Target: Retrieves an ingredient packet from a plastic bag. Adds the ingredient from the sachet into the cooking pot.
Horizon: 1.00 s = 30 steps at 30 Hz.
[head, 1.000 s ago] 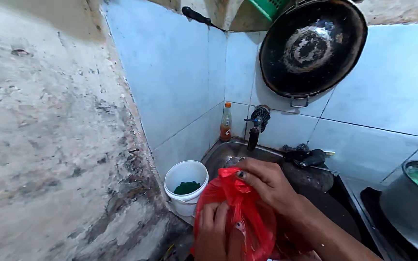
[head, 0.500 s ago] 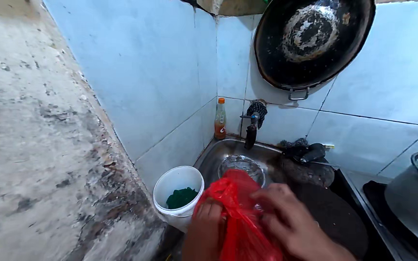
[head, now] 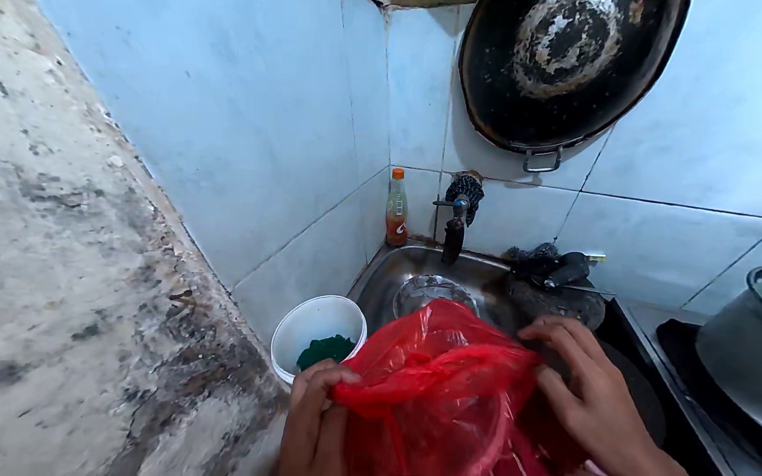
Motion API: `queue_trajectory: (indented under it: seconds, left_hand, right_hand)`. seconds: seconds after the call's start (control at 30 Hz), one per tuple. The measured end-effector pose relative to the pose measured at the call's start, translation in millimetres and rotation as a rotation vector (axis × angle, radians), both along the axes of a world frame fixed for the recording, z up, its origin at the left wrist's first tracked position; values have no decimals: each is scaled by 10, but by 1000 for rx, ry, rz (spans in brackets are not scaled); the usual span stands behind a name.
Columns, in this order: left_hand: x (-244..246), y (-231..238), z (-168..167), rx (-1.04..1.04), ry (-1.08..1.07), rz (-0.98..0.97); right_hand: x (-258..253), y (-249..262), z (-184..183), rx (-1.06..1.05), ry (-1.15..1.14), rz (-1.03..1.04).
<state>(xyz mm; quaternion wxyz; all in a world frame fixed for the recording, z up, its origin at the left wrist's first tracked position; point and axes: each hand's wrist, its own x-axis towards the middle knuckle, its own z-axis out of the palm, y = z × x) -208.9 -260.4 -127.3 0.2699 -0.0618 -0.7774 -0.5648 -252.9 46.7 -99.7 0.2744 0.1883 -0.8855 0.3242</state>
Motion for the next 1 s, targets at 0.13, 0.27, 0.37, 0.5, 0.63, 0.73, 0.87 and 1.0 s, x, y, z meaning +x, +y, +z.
queue_trajectory:
  seconds: [0.13,0.27,0.37,0.5,0.63,0.73,0.87,1.0]
  left_hand:
    - [-10,131,253,-508,63,148]
    - [-34,228,402,-753,161,-33]
    - [-28,223,357,-704,180,-95]
    - [-50,129,340,-166,138,73]
    - [8,84,250,131,255,-53]
    - [109,-17,412,-30,455,-19]
    - [377,350,756,-408,538,-186]
    - [376,627,537,-915,328,-242]
  right_hand:
    - [-57,-539,239,337,-16,235]
    - [-66,-600,157,242,117,413]
    - [44,-298,255,98,280,346]
    - [101,273,184,76,240,200]
    - [394,628,310,68,-170,444]
    - [441,690,576,37,-166,583]
    - [327,94,839,-179,103,483]
    - [172,-556,763,314,-272,561]
